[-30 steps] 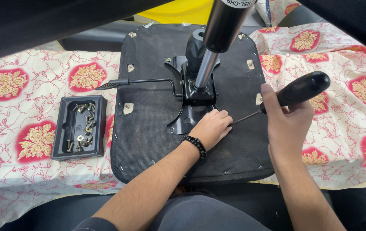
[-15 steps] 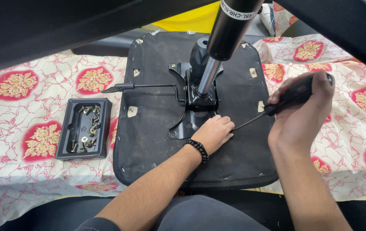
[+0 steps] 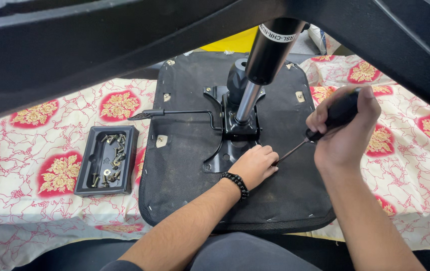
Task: The person uses a screwdriver to tighten screws on the underside of an office chair base, securing the mounting plate to the seat. They then use a T-handle Allen wrench to tighten additional bolts on the central column.
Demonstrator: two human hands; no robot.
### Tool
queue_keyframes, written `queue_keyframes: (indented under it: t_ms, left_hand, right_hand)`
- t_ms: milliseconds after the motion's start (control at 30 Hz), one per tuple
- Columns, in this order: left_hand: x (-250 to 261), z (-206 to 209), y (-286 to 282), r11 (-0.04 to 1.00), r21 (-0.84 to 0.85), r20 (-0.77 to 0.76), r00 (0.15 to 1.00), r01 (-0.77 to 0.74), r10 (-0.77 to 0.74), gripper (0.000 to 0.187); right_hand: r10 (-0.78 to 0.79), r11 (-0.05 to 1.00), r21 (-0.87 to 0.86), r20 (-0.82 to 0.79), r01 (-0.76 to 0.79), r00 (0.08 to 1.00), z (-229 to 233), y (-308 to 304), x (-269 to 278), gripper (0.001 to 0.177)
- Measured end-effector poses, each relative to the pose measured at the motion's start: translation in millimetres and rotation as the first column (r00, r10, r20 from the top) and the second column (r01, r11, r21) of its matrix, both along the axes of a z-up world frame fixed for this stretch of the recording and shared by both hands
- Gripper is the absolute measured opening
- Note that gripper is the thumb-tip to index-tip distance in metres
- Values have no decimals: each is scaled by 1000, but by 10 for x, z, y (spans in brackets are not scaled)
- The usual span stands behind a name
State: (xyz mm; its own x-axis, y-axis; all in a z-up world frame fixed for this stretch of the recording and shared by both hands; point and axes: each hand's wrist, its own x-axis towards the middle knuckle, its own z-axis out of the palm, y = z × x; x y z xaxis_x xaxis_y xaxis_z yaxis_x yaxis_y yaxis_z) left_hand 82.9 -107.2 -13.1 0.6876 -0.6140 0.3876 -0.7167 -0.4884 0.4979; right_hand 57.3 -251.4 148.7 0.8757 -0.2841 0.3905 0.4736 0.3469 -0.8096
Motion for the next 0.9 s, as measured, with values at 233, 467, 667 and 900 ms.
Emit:
queue_keyframes:
  t_ms: [233,467,667,900]
  left_hand:
    - [90,-53,12,998,-20,-6,998,63,-63,16]
    - [62,-51,-9,998,-12,0,998,58,-58,18]
    - [88,3,3,997,21,-65,995,80,-78,20]
    - [153,37,39,991,68,-107,989,113,-105,18]
  right_hand:
    - [87,995,-41,-1,-87,996,14,-175,-40,37]
    - [108,994,-37,42,-107,993,8,-100,-10,38]
    - [-21,992,-122,57,28,998,-56,-82,10,34]
    - [31,991,-131,69,-21,997,-51,-115,16,37]
